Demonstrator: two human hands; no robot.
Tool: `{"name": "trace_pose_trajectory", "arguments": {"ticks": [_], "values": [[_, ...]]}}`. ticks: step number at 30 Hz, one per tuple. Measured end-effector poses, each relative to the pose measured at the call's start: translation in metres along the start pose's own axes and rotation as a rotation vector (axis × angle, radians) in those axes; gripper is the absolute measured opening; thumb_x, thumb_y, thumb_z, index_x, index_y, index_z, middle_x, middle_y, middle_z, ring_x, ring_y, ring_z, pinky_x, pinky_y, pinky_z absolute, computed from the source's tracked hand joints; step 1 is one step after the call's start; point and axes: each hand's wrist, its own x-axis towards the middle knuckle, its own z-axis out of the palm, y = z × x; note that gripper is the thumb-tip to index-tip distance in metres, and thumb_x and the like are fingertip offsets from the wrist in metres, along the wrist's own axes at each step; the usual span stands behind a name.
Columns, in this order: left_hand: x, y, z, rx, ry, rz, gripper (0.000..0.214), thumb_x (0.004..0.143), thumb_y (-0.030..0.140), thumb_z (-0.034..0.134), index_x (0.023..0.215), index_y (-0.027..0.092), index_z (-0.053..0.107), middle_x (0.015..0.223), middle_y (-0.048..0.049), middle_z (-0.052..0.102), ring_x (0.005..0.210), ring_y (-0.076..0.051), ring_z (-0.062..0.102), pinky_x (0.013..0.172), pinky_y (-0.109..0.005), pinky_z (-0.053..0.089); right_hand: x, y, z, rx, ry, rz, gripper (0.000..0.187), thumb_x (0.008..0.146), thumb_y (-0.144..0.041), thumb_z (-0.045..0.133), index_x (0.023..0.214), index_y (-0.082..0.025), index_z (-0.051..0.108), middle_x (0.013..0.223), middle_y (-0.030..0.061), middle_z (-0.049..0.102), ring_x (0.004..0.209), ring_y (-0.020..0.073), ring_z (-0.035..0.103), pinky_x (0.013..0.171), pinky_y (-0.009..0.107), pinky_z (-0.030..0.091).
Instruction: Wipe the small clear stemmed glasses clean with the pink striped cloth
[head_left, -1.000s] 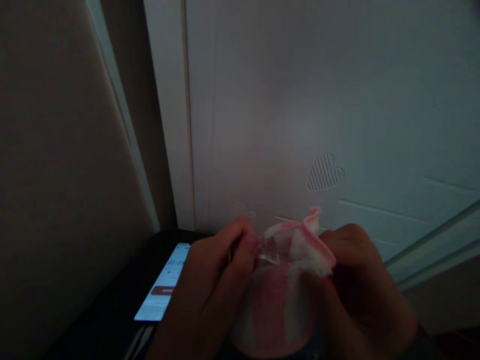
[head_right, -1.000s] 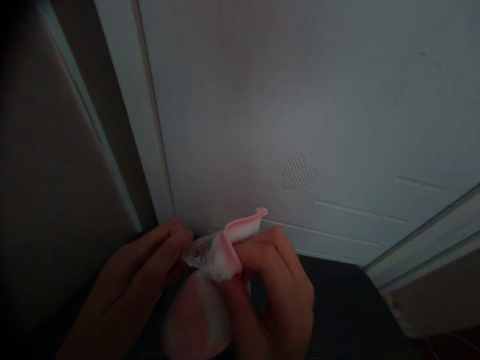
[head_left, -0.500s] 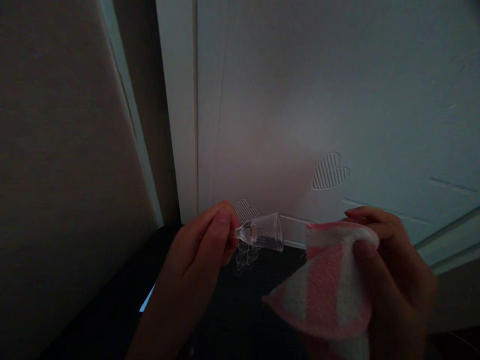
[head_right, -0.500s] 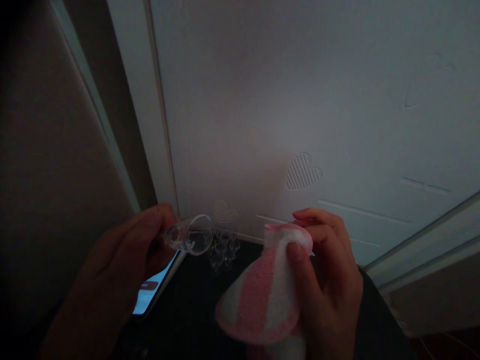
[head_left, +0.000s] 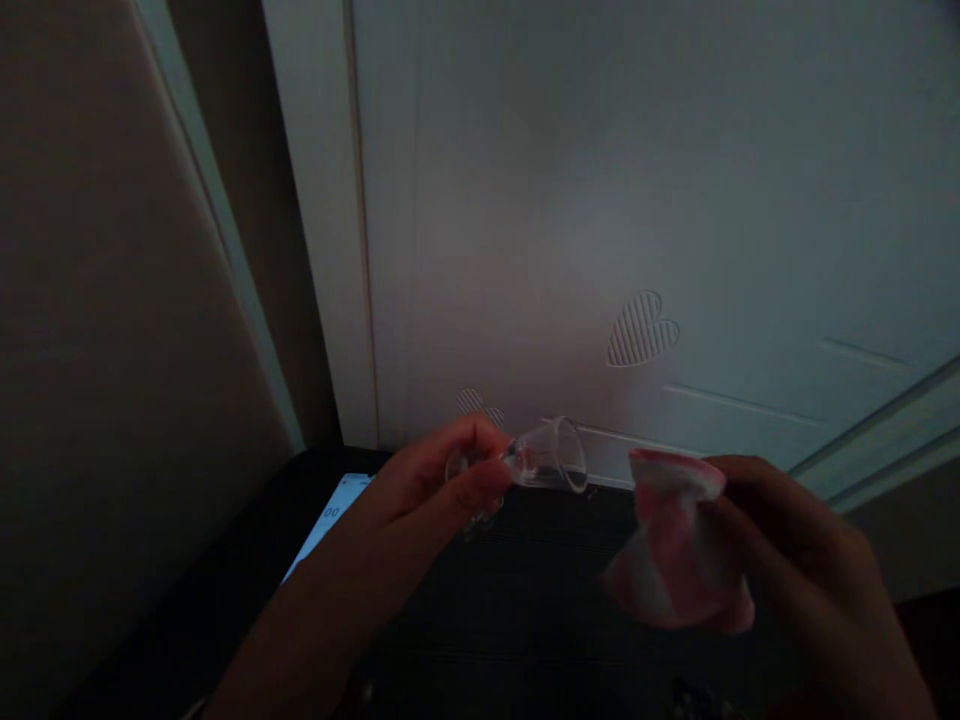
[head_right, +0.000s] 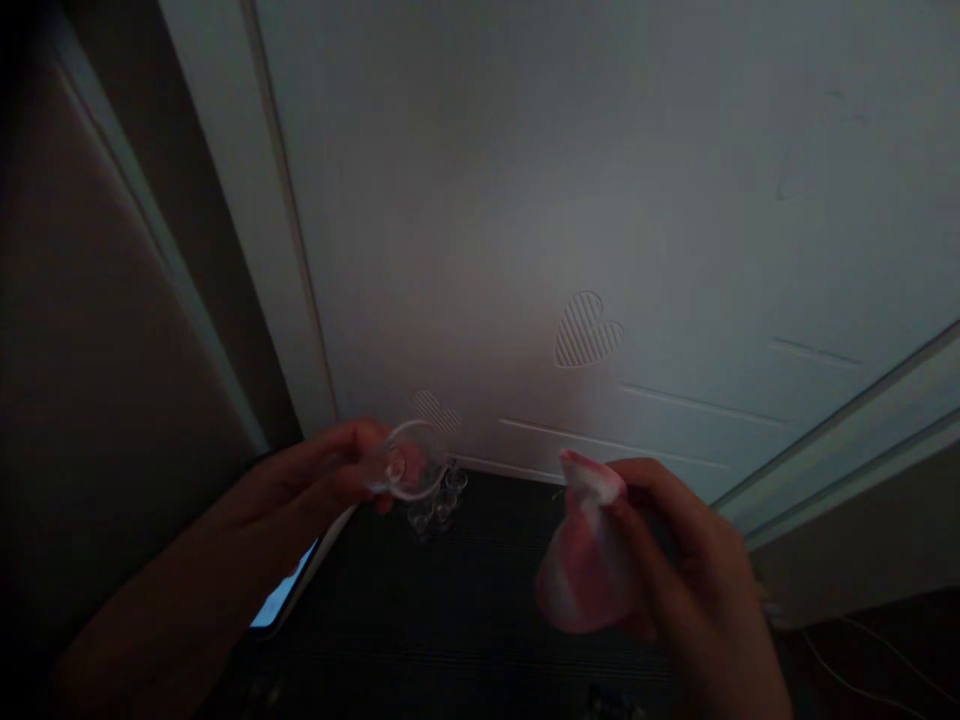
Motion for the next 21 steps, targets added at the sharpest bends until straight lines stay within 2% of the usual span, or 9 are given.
{"name": "trace_pose_trajectory", "arguments": {"ticks": [3, 5, 7, 10, 13, 15, 18, 21], "values": [[0.004, -0.005, -0.003, 0.069, -0.089, 0.034, 0.018, 0.086, 0.038, 0.052, 0.076, 0.023, 0.056, 0.120, 0.0046, 0.057, 0.106, -0.018, 0.054, 0.087, -0.027, 0.040, 0.000, -0.005, 0.010, 0.088, -0.165, -0.074, 0.018, 0.090, -0.023, 0.047, 0.101, -0.028, 0.061, 0.099, -0.0001, 0.060, 0.088, 0.0134, 0.060, 0.073, 0.020, 0.047], [0.005, -0.006, -0.003, 0.104, -0.131, 0.071, 0.017, 0.084, 0.037, 0.055, 0.074, 0.024, 0.057, 0.129, 0.0064, 0.053, 0.119, -0.020, 0.046, 0.100, -0.032, 0.030, 0.002, -0.009, 0.016, 0.105, -0.257, -0.191, 0.020, 0.090, -0.018, 0.047, 0.099, -0.029, 0.060, 0.107, -0.0008, 0.054, 0.099, 0.0137, 0.055, 0.081, 0.022, 0.043], [0.004, -0.004, 0.000, 0.134, -0.167, 0.060, 0.013, 0.081, 0.035, 0.060, 0.073, 0.024, 0.060, 0.129, 0.0061, 0.053, 0.126, -0.022, 0.039, 0.104, -0.034, 0.025, 0.003, -0.015, 0.021, 0.146, -0.265, -0.219, 0.025, 0.089, -0.013, 0.047, 0.101, -0.031, 0.059, 0.107, -0.0017, 0.051, 0.100, 0.0124, 0.053, 0.082, 0.022, 0.041], [0.002, 0.001, 0.008, 0.112, -0.247, 0.011, 0.011, 0.078, 0.033, 0.063, 0.071, 0.024, 0.062, 0.122, 0.0038, 0.057, 0.119, -0.022, 0.045, 0.097, -0.031, 0.033, 0.003, -0.025, 0.025, 0.201, -0.282, -0.216, 0.025, 0.090, -0.015, 0.045, 0.101, -0.032, 0.059, 0.100, -0.0022, 0.049, 0.094, 0.0110, 0.052, 0.075, 0.020, 0.042], [0.002, 0.004, 0.012, 0.079, -0.292, -0.023, 0.017, 0.077, 0.036, 0.063, 0.070, 0.021, 0.061, 0.093, 0.0011, 0.065, 0.088, -0.019, 0.059, 0.075, -0.026, 0.043, 0.002, -0.030, 0.027, 0.236, -0.278, -0.230, 0.021, 0.091, -0.017, 0.046, 0.098, -0.031, 0.059, 0.092, -0.0031, 0.052, 0.086, 0.0105, 0.055, 0.071, 0.020, 0.043], [0.002, 0.004, 0.012, 0.073, -0.276, -0.066, 0.023, 0.077, 0.042, 0.061, 0.070, 0.020, 0.060, 0.072, 0.0024, 0.060, 0.068, -0.015, 0.057, 0.061, -0.024, 0.042, 0.001, -0.029, 0.027, 0.239, -0.263, -0.198, 0.019, 0.091, -0.017, 0.047, 0.099, -0.030, 0.058, 0.090, -0.0040, 0.057, 0.084, 0.0102, 0.056, 0.072, 0.020, 0.043], [0.004, 0.003, 0.012, 0.100, -0.207, -0.152, 0.029, 0.077, 0.048, 0.059, 0.072, 0.020, 0.058, 0.061, 0.0044, 0.053, 0.056, -0.012, 0.051, 0.050, -0.021, 0.037, -0.002, -0.028, 0.026, 0.240, -0.224, -0.137, 0.029, 0.088, -0.019, 0.054, 0.112, -0.034, 0.051, 0.105, -0.0044, 0.060, 0.100, 0.0122, 0.055, 0.083, 0.019, 0.043], [0.004, 0.001, 0.013, 0.128, -0.176, -0.182, 0.027, 0.077, 0.048, 0.059, 0.075, 0.020, 0.059, 0.066, 0.0036, 0.056, 0.060, -0.013, 0.054, 0.050, -0.021, 0.038, -0.005, -0.030, 0.026, 0.230, -0.245, -0.128, 0.043, 0.083, -0.023, 0.061, 0.121, -0.036, 0.047, 0.121, -0.0063, 0.055, 0.114, 0.0126, 0.049, 0.093, 0.017, 0.038]]}}
